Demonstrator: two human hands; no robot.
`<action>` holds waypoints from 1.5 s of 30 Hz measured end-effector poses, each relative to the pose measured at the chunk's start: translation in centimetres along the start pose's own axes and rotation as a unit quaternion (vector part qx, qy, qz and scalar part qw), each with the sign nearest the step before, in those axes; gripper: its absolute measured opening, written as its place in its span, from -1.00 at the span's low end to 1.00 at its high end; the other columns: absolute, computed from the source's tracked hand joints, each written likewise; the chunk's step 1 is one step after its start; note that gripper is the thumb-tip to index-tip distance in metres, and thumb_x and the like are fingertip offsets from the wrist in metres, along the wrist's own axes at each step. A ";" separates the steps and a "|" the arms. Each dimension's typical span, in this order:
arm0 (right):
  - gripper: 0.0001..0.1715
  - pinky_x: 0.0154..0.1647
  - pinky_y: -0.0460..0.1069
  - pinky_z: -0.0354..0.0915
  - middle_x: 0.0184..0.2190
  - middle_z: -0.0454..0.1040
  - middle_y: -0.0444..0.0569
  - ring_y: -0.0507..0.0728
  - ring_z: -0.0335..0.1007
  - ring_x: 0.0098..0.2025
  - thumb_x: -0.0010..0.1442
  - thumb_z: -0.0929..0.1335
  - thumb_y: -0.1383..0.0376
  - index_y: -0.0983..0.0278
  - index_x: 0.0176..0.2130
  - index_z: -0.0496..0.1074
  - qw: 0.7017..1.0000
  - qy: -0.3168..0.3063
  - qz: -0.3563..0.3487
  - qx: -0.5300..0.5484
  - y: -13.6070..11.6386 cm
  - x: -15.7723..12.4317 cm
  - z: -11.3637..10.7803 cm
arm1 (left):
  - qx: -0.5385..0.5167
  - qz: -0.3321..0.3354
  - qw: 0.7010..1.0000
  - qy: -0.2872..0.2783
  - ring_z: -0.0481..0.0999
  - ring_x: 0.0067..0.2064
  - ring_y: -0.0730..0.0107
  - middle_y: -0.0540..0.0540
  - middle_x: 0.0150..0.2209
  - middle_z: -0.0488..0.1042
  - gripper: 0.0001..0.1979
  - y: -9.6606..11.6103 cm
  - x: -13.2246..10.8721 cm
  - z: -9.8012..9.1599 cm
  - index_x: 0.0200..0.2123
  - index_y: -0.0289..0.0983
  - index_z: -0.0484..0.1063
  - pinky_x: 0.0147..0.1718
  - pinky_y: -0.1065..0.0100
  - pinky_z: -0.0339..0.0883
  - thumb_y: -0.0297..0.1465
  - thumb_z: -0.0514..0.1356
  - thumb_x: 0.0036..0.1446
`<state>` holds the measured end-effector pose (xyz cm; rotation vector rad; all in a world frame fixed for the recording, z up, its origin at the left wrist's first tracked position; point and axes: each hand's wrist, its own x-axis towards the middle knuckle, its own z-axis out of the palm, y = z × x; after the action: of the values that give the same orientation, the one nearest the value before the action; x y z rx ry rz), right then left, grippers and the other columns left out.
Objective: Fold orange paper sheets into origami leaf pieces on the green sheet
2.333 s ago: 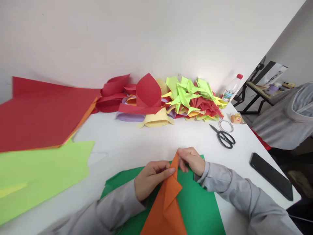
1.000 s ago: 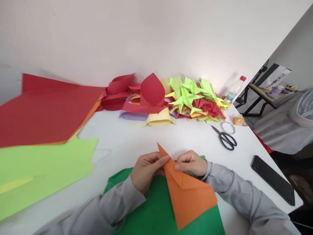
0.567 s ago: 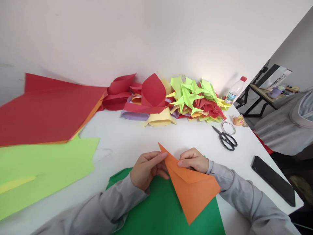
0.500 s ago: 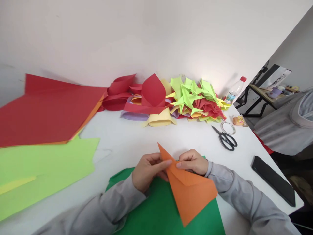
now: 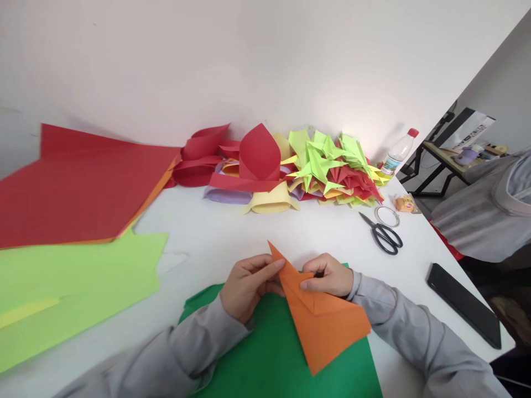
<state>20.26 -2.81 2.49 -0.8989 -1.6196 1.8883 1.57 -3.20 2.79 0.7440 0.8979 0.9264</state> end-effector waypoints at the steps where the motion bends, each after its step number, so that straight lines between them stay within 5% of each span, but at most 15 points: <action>1: -0.41 -0.63 -0.13 -0.11 -0.71 0.07 -0.30 -0.12 -0.08 -0.64 -0.05 0.44 -0.06 0.30 -0.65 0.16 1.000 -0.001 -0.003 -0.007 0.0 0.0 0.0 | -0.013 0.004 1.000 0.006 0.50 -0.59 0.35 -0.10 -0.60 0.53 -0.68 0.1 0.1 0.0 -0.62 -0.36 0.48 -0.62 0.38 0.46 -0.24 0.45 -0.30; 22: -0.54 -0.63 -0.12 -0.17 -0.73 -0.03 -0.33 -0.12 -0.18 -0.65 -0.08 0.40 0.22 0.26 -0.71 0.07 0.999 -0.048 0.013 0.014 -0.8 -0.3 -1.0 | -0.072 0.046 0.990 0.114 0.50 -0.57 0.37 -0.05 -0.61 0.53 -0.74 0.6 0.6 -0.2 -0.57 -0.33 0.52 -0.68 0.47 0.41 -0.40 0.46 -0.43; 32: -0.49 -0.62 -0.11 -0.19 -0.71 -0.03 -0.32 -0.12 -0.18 -0.64 -0.06 0.42 0.17 0.26 -0.70 0.06 0.999 -0.040 0.013 0.005 -0.3 -0.4 -0.9 | -0.114 0.015 0.990 0.077 0.51 -0.55 0.39 -0.10 -0.57 0.54 -0.77 0.7 1.1 -0.7 -0.56 -0.38 0.49 -0.67 0.49 0.42 -0.36 0.43 -0.27; 35: -0.50 -0.62 -0.12 -0.18 -0.71 -0.02 -0.31 -0.12 -0.17 -0.63 -0.06 0.42 0.15 0.26 -0.70 0.08 0.999 -0.038 0.012 0.003 -0.1 -0.4 -0.9 | -0.115 0.021 0.991 0.064 0.50 -0.55 0.39 -0.12 -0.56 0.54 -0.68 0.6 1.0 -0.7 -0.56 -0.38 0.50 -0.68 0.47 0.43 -0.25 0.44 -0.30; 45: -0.46 -0.61 -0.12 -0.19 -0.71 -0.03 -0.31 -0.11 -0.18 -0.62 -0.06 0.43 0.09 0.25 -0.69 0.06 0.999 -0.031 0.014 -0.006 0.0 -0.4 -1.0 | -0.062 0.033 0.993 0.091 0.47 -0.59 0.41 -0.07 -0.60 0.53 -0.71 0.3 0.8 -0.3 -0.59 -0.35 0.53 -0.70 0.47 0.40 -0.40 0.49 -0.49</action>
<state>21.23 -2.46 2.46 -0.8798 -1.6658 1.9446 1.42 -2.26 2.63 0.5915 0.9699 1.1115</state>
